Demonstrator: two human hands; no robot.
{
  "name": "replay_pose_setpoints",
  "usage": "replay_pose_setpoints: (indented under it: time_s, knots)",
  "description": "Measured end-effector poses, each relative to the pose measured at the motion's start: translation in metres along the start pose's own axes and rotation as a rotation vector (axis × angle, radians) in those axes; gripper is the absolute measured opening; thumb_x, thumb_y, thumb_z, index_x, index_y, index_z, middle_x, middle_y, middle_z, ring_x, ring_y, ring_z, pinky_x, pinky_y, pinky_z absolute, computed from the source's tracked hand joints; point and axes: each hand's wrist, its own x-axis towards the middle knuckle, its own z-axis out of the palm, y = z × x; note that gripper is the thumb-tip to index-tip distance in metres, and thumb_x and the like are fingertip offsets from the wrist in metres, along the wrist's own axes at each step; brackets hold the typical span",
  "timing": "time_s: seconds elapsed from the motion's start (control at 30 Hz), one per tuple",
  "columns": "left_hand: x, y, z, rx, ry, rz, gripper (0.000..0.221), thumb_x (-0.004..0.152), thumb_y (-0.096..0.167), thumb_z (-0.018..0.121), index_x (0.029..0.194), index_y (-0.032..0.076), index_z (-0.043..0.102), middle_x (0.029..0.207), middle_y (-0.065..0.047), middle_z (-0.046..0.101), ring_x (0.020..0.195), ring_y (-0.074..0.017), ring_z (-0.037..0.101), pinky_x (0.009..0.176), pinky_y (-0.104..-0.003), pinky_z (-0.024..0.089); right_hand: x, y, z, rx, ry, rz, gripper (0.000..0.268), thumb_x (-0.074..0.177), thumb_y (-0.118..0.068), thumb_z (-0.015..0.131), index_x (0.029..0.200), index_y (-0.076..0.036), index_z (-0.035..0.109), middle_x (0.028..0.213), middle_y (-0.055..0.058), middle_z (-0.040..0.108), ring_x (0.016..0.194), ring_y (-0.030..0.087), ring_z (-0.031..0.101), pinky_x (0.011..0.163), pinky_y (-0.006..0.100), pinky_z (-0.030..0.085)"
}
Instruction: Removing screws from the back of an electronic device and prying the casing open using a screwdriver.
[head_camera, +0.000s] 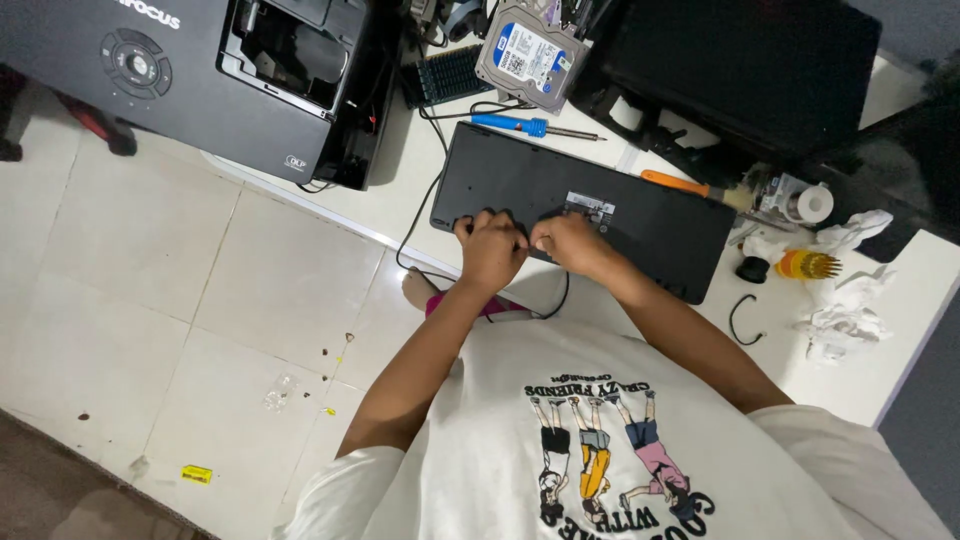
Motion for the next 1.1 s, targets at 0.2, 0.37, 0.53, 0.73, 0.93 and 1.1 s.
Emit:
replay_pose_setpoints:
  time_s: [0.2, 0.37, 0.53, 0.73, 0.93, 1.1]
  knots:
    - [0.007, 0.017, -0.014, 0.021, -0.168, -0.088, 0.003, 0.081, 0.022, 0.072, 0.08, 0.023, 0.075, 0.095, 0.003, 0.063, 0.11, -0.0222, 0.05, 0.101, -0.059, 0.021, -0.038, 0.013, -0.037, 0.192, 0.19, 0.049, 0.013, 0.096, -0.007, 0.069, 0.103, -0.011, 0.079, 0.079, 0.019, 0.075, 0.074, 0.028, 0.076, 0.069, 0.038, 0.061]
    - [0.018, 0.028, -0.018, 0.195, -0.409, -0.118, 0.017, 0.085, 0.018, 0.066, 0.099, 0.015, 0.076, 0.118, -0.006, 0.063, 0.12, -0.0279, 0.045, 0.098, -0.054, 0.024, -0.055, 0.076, -0.043, 0.399, 0.369, 0.114, 0.013, 0.096, -0.003, 0.072, 0.108, -0.005, 0.076, 0.089, 0.021, 0.075, 0.076, 0.027, 0.075, 0.071, 0.038, 0.062]
    - [0.026, 0.034, -0.023, 0.239, -0.492, -0.104, 0.022, 0.087, 0.015, 0.063, 0.104, 0.009, 0.075, 0.118, -0.013, 0.066, 0.116, -0.0343, 0.053, 0.096, -0.057, 0.028, -0.085, 0.112, -0.045, 0.541, 0.457, 0.074, 0.012, 0.096, 0.0, 0.069, 0.106, -0.002, 0.075, 0.09, 0.019, 0.075, 0.071, 0.02, 0.071, 0.064, 0.031, 0.062]
    - [0.036, 0.05, -0.033, 0.001, -0.381, -0.085, 0.014, 0.087, 0.024, 0.064, 0.09, 0.021, 0.077, 0.097, -0.008, 0.073, 0.093, -0.0363, 0.074, 0.08, -0.05, 0.057, -0.112, 0.14, -0.039, 0.658, 0.545, 0.035, 0.015, 0.098, -0.004, 0.068, 0.112, 0.001, 0.072, 0.094, 0.021, 0.073, 0.075, 0.02, 0.07, 0.065, 0.03, 0.063]
    - [0.052, 0.062, -0.013, -0.028, -0.089, 0.103, 0.005, 0.089, 0.021, 0.07, 0.09, 0.017, 0.072, 0.093, -0.007, 0.067, 0.092, -0.0348, 0.072, 0.082, -0.048, 0.056, -0.137, 0.152, -0.046, 0.677, 0.738, 0.084, 0.019, 0.095, -0.002, 0.075, 0.113, -0.001, 0.073, 0.095, 0.02, 0.073, 0.075, 0.021, 0.07, 0.064, 0.031, 0.064]
    - [0.058, 0.058, 0.004, -0.021, -0.026, 0.17, 0.006, 0.084, 0.022, 0.076, 0.089, 0.021, 0.072, 0.087, -0.002, 0.07, 0.092, -0.0297, 0.072, 0.082, -0.045, 0.056, -0.183, 0.179, -0.069, 0.647, 1.011, 0.114, 0.022, 0.097, 0.0, 0.077, 0.118, -0.001, 0.073, 0.096, 0.016, 0.071, 0.078, 0.02, 0.069, 0.065, 0.031, 0.063]
